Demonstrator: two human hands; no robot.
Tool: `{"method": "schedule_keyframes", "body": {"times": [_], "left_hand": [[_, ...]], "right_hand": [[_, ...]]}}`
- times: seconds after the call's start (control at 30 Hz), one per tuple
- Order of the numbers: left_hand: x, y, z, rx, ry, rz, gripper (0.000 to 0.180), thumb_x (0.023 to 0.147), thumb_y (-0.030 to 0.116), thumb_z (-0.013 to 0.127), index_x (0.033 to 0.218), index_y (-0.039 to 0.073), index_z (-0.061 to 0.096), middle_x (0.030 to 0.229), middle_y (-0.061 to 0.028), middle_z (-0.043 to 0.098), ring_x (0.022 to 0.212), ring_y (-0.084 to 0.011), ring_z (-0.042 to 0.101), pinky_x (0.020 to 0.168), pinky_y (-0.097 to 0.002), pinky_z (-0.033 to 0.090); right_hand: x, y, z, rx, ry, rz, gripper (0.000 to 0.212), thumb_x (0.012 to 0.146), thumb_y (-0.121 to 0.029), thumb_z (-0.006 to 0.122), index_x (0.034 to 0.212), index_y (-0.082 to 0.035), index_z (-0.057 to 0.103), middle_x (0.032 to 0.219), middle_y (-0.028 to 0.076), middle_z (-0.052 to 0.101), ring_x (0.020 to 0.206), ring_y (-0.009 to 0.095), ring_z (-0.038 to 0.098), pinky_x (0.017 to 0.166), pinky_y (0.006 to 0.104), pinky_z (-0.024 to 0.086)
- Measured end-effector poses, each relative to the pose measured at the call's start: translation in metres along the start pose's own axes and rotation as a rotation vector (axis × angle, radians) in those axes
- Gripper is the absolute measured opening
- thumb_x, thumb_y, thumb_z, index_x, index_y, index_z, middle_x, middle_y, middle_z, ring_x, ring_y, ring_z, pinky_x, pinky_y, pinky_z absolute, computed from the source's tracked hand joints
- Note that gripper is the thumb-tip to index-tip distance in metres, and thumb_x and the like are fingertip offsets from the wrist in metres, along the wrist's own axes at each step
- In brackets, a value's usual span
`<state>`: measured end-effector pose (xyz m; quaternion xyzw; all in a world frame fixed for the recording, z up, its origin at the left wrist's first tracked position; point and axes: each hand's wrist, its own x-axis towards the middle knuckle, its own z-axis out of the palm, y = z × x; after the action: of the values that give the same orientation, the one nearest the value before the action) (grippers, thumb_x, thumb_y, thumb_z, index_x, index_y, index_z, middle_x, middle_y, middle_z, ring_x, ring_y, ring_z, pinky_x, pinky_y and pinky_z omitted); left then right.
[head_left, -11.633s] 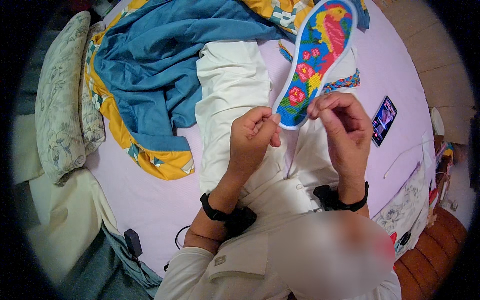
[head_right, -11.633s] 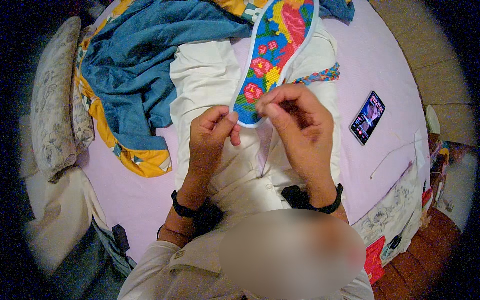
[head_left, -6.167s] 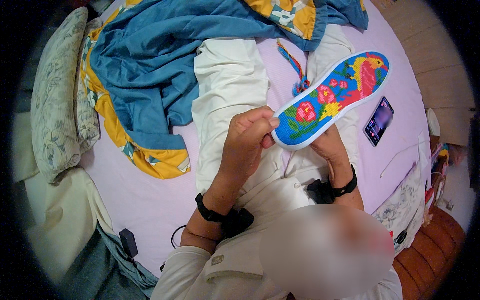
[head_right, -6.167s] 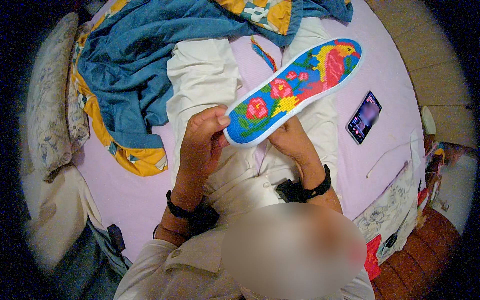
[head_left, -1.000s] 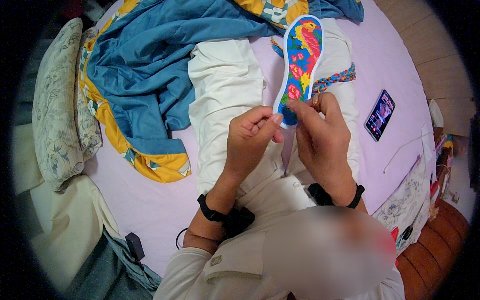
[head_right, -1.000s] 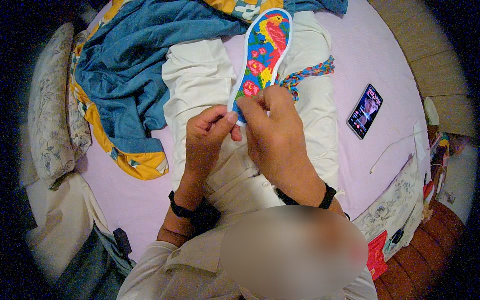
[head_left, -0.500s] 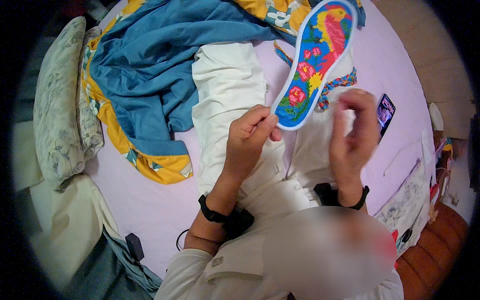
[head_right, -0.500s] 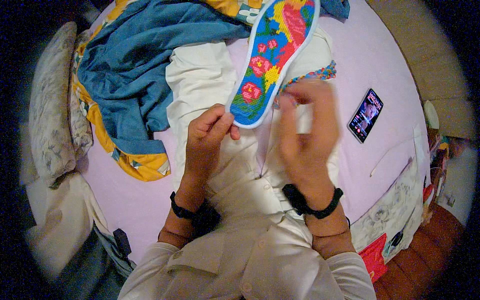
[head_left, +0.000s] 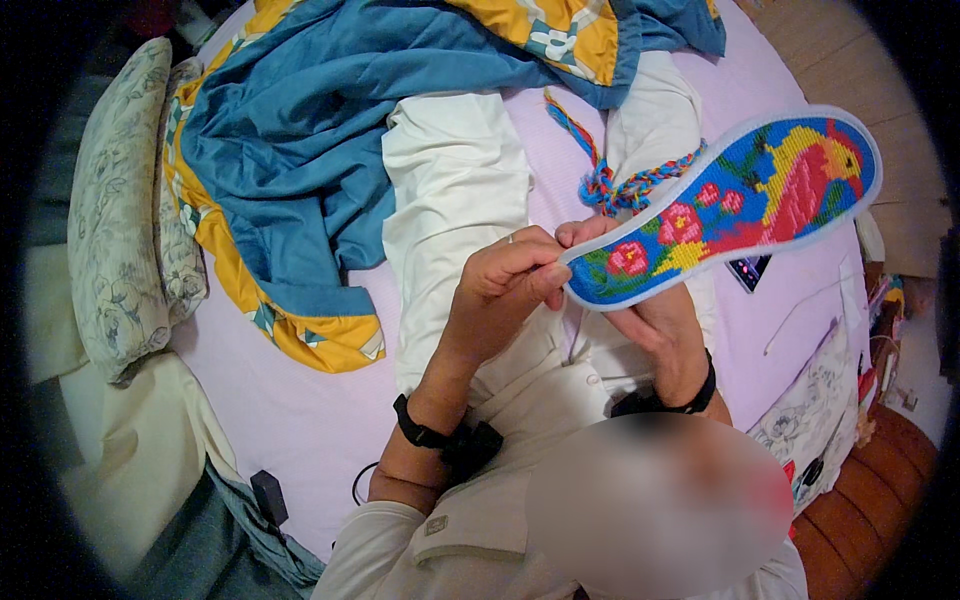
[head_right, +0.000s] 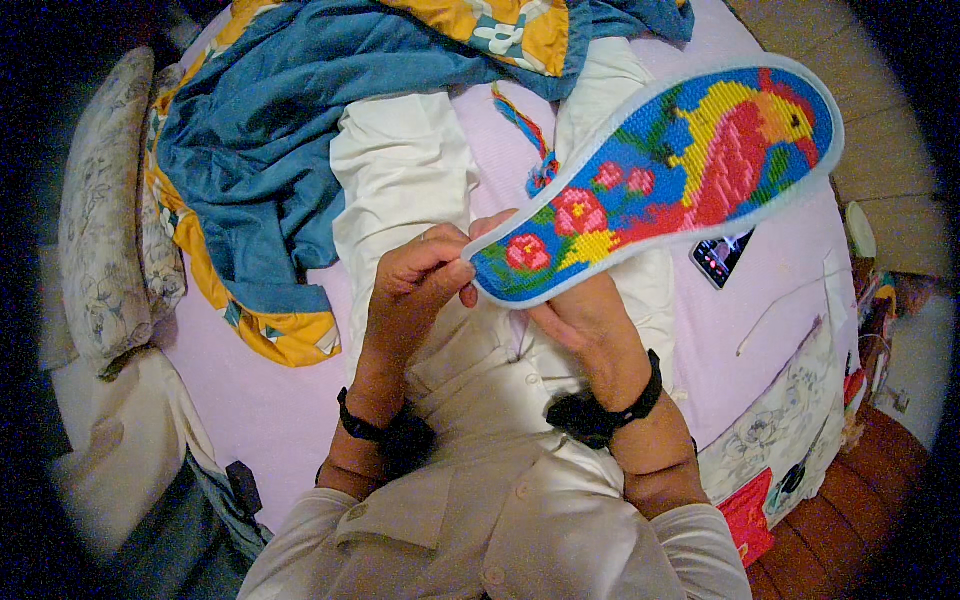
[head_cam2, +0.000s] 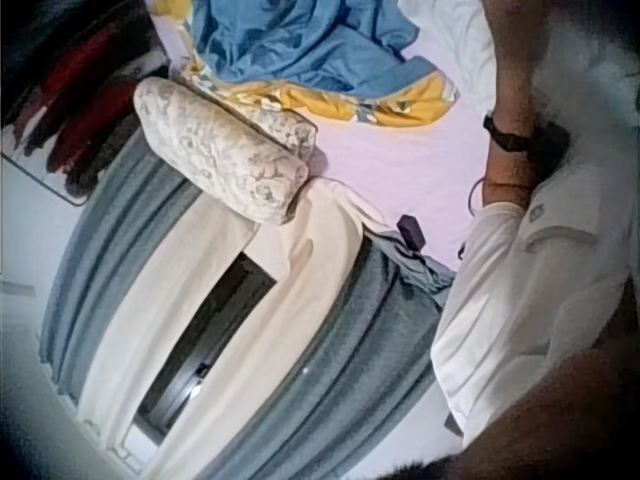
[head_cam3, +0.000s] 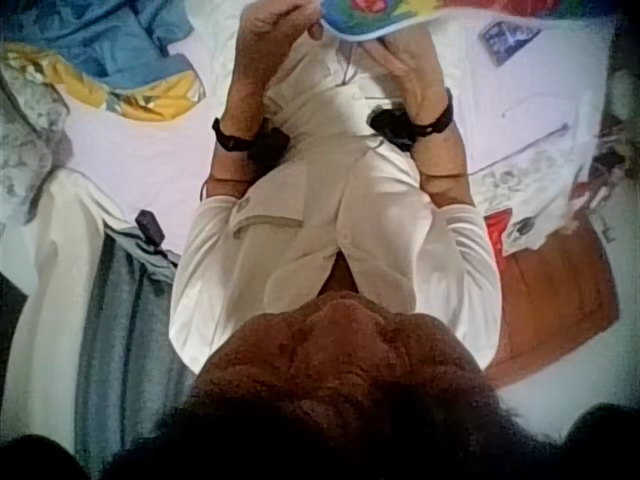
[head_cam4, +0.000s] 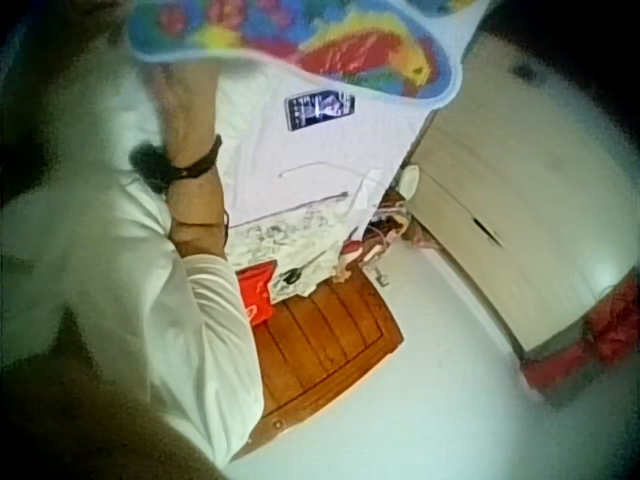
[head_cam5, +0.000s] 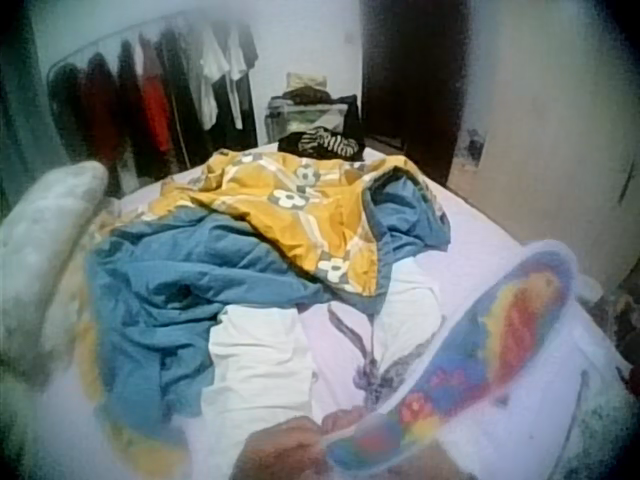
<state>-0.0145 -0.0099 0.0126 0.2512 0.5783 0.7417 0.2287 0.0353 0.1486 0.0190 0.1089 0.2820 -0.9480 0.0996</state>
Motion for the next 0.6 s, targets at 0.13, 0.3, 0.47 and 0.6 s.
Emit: {"method": "schedule_keyframes", "body": {"times": [0.13,0.3,0.47,0.6], "left_hand": [[0.003,-0.009,-0.004,0.189,-0.061,0.201,0.009,0.085,0.004,0.055,0.086,-0.004,0.06,0.077,-0.0047,0.053,0.064,-0.0088,0.05,0.062,-0.0207,0.041],[0.0,-0.01,0.004,-0.088,-0.004,-0.032,0.012,0.087,0.007,0.053,0.085,-0.004,0.057,0.077,-0.0041,0.051,0.065,-0.008,0.048,0.061,-0.0197,0.039],[-0.002,-0.007,0.015,-0.205,0.056,-0.158,0.015,0.089,0.011,0.051,0.084,-0.003,0.056,0.078,-0.0023,0.051,0.064,-0.0065,0.046,0.06,-0.0186,0.038],[-0.003,-0.008,0.016,-0.232,0.059,-0.177,0.018,0.089,0.015,0.051,0.087,-0.001,0.058,0.078,-0.0011,0.053,0.063,-0.0067,0.047,0.057,-0.019,0.039]], "right_hand": [[0.011,0.002,-0.007,0.203,0.043,0.023,0.011,0.083,-0.01,0.06,0.084,-0.001,0.052,0.086,0.008,0.052,0.089,0.019,0.051,0.081,0.0277,0.044],[0.015,0.006,-0.014,0.141,0.08,-0.152,0.016,0.084,-0.014,0.057,0.093,0.0,0.054,0.085,0.008,0.057,0.08,0.02,0.058,0.069,0.029,0.051],[0.023,-0.001,-0.011,-0.079,-0.034,-0.205,0.016,0.083,-0.014,0.06,0.09,-0.002,0.054,0.083,0.005,0.056,0.076,0.016,0.057,0.063,0.0249,0.049],[0.023,0.0,-0.002,-0.998,0.251,-0.41,0.008,0.082,-0.007,0.057,0.085,-0.003,0.051,0.078,0.006,0.05,0.077,0.018,0.051,0.068,0.0276,0.041]]}}
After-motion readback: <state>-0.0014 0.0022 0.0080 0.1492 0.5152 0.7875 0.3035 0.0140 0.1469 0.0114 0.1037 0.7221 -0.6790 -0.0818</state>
